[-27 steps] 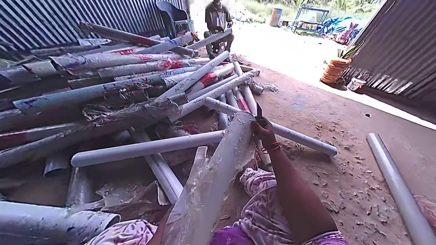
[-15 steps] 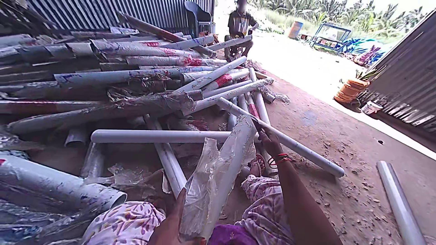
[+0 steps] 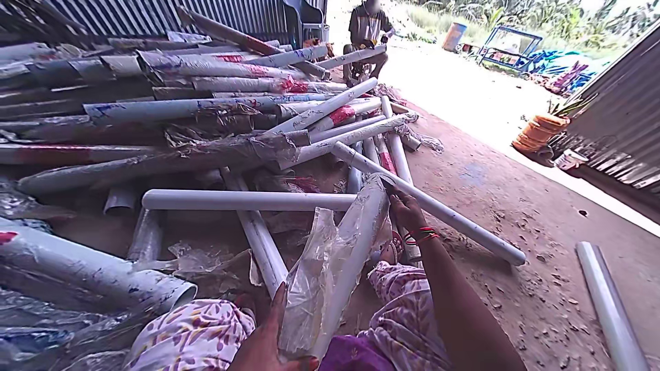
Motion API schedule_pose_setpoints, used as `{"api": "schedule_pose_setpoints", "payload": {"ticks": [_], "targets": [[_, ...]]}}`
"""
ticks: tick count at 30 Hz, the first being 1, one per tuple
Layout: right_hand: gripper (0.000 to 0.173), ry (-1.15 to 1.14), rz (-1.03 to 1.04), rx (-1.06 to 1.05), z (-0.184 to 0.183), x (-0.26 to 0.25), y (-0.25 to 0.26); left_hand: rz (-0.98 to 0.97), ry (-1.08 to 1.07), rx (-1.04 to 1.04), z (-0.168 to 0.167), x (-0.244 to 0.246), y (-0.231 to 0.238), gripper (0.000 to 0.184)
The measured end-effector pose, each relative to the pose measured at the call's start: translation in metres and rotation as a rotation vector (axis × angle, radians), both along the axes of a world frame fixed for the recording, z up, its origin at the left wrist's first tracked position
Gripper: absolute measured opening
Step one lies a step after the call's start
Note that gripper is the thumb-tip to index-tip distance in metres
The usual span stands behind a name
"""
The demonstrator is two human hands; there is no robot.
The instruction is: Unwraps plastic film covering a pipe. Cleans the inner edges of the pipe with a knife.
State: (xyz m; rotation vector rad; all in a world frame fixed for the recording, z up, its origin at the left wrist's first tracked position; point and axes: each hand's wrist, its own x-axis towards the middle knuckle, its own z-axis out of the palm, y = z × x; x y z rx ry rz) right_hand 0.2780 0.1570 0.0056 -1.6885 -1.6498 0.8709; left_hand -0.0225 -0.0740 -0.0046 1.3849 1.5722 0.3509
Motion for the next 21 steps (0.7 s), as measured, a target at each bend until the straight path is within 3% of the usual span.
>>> {"api": "schedule_pose_setpoints", "payload": {"ticks": [4, 9, 17, 21], "targets": [[0.042, -0.029, -0.005, 0.013, 0.002, -0.006, -0.005, 0.007, 0.003, 0.009, 0.000, 0.001, 0.000, 0.137], [0.040, 0.118, -0.010, -0.043, -0.001, -0.011, -0.001, 0.014, 0.033, 0.002, 0.003, 0.003, -0.001, 0.138], [0.041, -0.027, 0.073, -0.133, -0.005, -0.015, 0.010, -0.029, 0.102, 0.010, 0.001, 0.005, 0.001, 0.133], [0.040, 0.225, 0.065, -0.168, -0.015, -0.017, 0.015, -0.035, 0.136, -0.020, -0.001, 0.007, 0.005, 0.132]]}}
